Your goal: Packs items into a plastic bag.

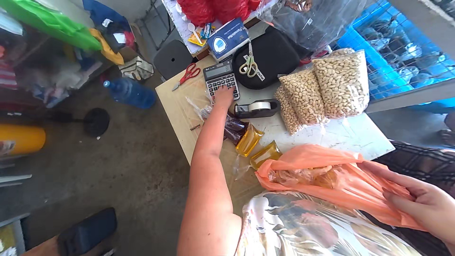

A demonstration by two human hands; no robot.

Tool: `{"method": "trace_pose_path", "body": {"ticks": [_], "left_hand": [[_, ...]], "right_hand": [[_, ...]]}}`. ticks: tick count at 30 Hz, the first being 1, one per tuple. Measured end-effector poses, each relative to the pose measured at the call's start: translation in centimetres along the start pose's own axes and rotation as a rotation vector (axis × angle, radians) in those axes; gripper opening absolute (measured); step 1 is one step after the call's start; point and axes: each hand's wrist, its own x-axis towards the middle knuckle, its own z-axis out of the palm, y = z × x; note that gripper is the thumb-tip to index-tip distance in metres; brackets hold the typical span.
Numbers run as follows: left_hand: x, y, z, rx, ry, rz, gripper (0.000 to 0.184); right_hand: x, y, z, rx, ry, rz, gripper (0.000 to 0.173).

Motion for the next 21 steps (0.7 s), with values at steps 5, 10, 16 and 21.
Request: {"method": "trace_pose_path", "body": {"ticks": [5, 10, 16, 21], "left_hand": [[0.3, 0.4, 0.0, 0.001, -0.030, -0.048, 0.052], [-0.8, -1.9, -1.0, -0.078, 0.023, -0.110, 0.050], [-2.3, -4.3, -1.7, -0.060, 0.004, -0.210, 0.054], [-2.6, -4.9, -1.9, -0.071, 0.010, -0.219, 0.052]], "right_hand": [[-0.1, -0.2, 0.0, -0.001, -0.008, -0.004, 0.067], [-0.1, 0.2, -0.1, 0.042, -0.026, -0.027, 0.067], [-0.2, -0.3, -0.1, -0.004, -0.030, -0.016, 0.068], [-0.1, 0.2, -0.1, 0.016, -0.035, -0.036, 0.068]]}}
